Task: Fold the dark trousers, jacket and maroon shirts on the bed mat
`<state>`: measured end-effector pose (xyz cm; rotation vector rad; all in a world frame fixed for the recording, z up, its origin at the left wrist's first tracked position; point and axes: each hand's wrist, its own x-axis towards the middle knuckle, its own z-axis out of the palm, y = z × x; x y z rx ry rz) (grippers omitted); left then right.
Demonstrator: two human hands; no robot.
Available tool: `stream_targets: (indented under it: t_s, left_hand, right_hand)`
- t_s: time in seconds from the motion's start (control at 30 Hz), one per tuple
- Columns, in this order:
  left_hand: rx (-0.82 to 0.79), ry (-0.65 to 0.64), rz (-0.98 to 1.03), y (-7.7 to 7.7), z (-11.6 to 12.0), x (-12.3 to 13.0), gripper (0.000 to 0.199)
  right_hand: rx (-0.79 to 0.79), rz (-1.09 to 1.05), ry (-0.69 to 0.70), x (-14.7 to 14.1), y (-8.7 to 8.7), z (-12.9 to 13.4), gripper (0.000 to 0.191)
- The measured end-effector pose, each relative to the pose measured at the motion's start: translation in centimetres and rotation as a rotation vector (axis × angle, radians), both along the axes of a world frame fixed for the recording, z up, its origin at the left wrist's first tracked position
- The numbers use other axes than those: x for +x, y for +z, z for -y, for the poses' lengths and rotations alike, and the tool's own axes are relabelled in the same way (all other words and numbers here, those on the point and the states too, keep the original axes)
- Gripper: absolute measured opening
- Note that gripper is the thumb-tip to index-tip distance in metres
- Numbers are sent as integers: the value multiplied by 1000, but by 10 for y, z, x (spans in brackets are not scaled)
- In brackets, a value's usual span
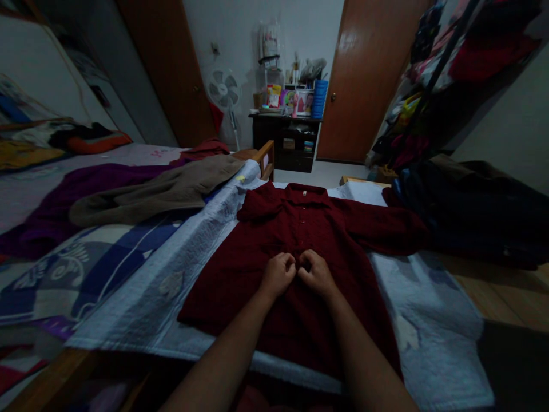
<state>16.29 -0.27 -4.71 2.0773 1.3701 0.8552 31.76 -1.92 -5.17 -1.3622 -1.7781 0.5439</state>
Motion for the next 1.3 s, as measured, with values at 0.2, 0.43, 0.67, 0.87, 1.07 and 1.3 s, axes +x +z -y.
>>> stream_targets:
  t_s: [0.2, 0.43, 0.67, 0.87, 1.07, 1.3]
  left_hand:
    - [175, 128, -320, -1, -12, -28, 45]
    - [61, 91, -597, -15, -24, -82, 58]
    - [76, 195, -693, -3, -30, -117, 42]
    - [174, 187, -760, 19, -34, -126, 23]
    - [268, 225, -820, 38, -36, -142, 24]
    - [223, 218, -939, 45, -31, -141, 26]
  right_hand:
    - [-88, -188, -61, 8, -2, -5, 12]
    - [-66, 6, -284, 33, -4, -14, 17]
    - [-249, 567, -293, 72, -5, 9, 37]
    - [-237, 669, -351, 92, 21, 3, 24]
    - [-211, 809, -316, 97, 22, -10, 41]
    - [-426, 924, -276, 82, 34, -20, 36]
